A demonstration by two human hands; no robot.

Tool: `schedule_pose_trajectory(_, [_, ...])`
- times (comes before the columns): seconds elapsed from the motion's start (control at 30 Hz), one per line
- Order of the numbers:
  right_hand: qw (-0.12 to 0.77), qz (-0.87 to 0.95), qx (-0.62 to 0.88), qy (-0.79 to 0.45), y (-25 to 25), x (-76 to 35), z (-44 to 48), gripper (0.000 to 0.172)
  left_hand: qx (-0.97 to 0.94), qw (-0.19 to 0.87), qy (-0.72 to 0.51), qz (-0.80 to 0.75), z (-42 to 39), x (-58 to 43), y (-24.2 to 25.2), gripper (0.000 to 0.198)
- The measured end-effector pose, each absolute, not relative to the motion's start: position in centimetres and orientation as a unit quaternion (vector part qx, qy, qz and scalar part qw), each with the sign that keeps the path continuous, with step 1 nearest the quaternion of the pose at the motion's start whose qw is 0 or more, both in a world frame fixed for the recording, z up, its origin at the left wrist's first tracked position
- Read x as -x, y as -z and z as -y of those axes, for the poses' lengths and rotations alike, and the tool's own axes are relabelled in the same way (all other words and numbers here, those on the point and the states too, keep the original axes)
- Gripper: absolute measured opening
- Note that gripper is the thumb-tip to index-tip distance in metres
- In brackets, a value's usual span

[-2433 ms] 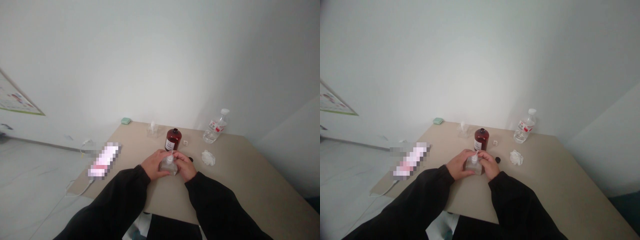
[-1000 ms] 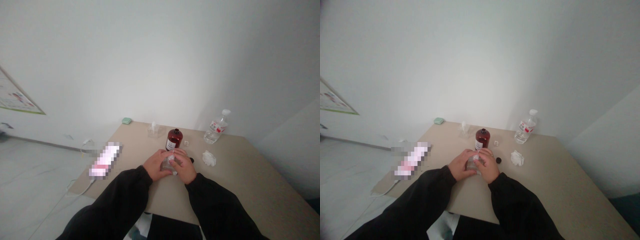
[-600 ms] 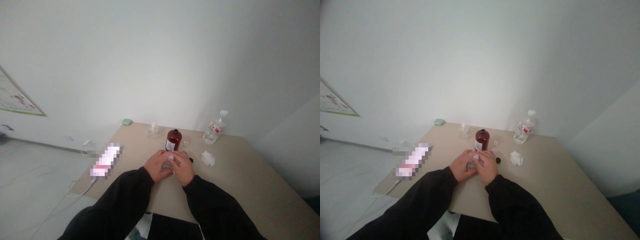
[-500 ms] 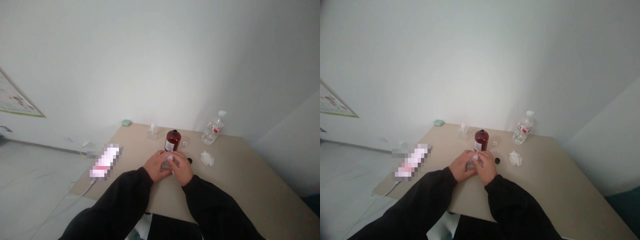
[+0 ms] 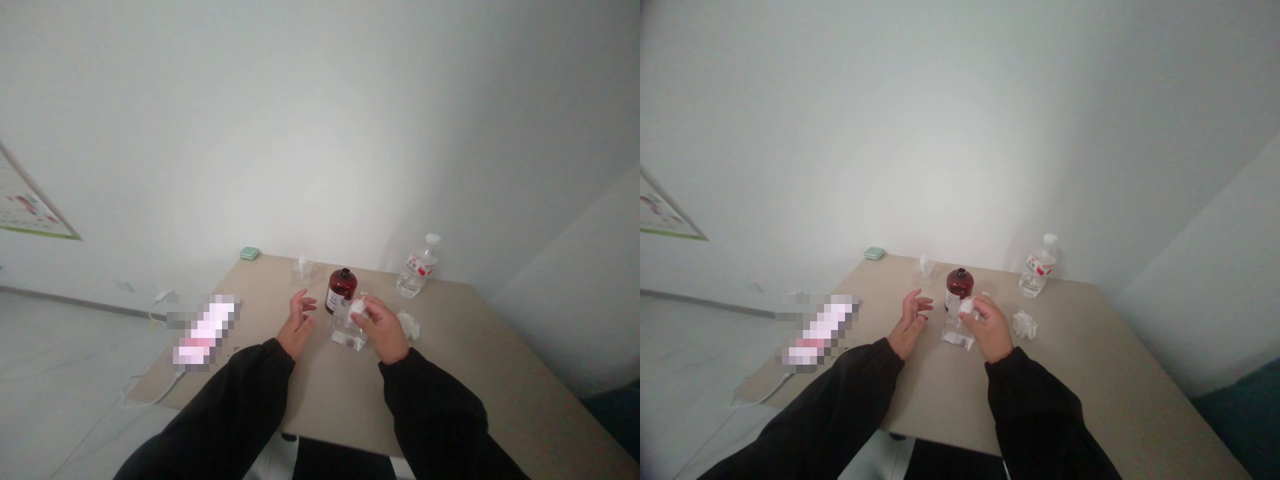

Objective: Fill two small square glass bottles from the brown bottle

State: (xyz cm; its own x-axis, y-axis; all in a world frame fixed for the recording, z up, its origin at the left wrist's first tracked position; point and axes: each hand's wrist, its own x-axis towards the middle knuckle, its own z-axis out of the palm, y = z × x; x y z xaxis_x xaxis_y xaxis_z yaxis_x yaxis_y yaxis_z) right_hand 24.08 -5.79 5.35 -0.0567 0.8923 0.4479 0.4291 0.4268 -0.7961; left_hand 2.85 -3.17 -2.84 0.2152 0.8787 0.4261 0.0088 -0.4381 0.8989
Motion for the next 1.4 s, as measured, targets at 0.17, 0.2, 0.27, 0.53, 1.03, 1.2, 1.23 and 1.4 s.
schedule_pose_trajectory(0.17, [0.51,0.636,0.551,-0.178,-9.6,-28.2,3.1,0.033,-0.611,0.442,-0.554,-0.353,2.8,-2.8,2.7,0.064])
schedule_pose_trajectory(0.2, [0.5,0.637,0.566,-0.157,-10.1,-29.1,2.3,0.032,-0.608,0.446,-0.553,-0.355,2.7,-2.8,2.7,0.064])
schedule_pose_trajectory(0.27, [0.488,0.63,0.594,-0.115,-10.8,-30.6,0.7,0.032,-0.602,0.453,-0.552,-0.358,2.7,-2.8,2.6,0.063])
schedule_pose_trajectory(0.53, [0.41,0.665,0.619,-0.078,-9.8,-32.2,-5.1,0.027,-0.603,0.46,-0.534,-0.373,2.7,-2.8,2.3,0.059])
schedule_pose_trajectory(1.03, [0.318,0.706,0.611,-0.167,-9.0,-25.7,-11.2,0.031,-0.606,0.485,-0.513,-0.368,2.5,-2.9,1.9,0.058])
schedule_pose_trajectory(1.2, [0.313,0.684,0.63,-0.192,-9.4,-24.4,-12.8,0.032,-0.602,0.496,-0.507,-0.367,2.4,-2.9,1.9,0.055])
schedule_pose_trajectory(1.23, [0.313,0.681,0.632,-0.199,-9.4,-24.3,-13.0,0.032,-0.602,0.498,-0.505,-0.368,2.4,-2.9,1.8,0.054])
schedule_pose_trajectory(1.4, [0.309,0.672,0.624,-0.254,-8.4,-23.9,-12.8,0.03,-0.604,0.502,-0.494,-0.371,2.5,-2.9,1.4,0.053])
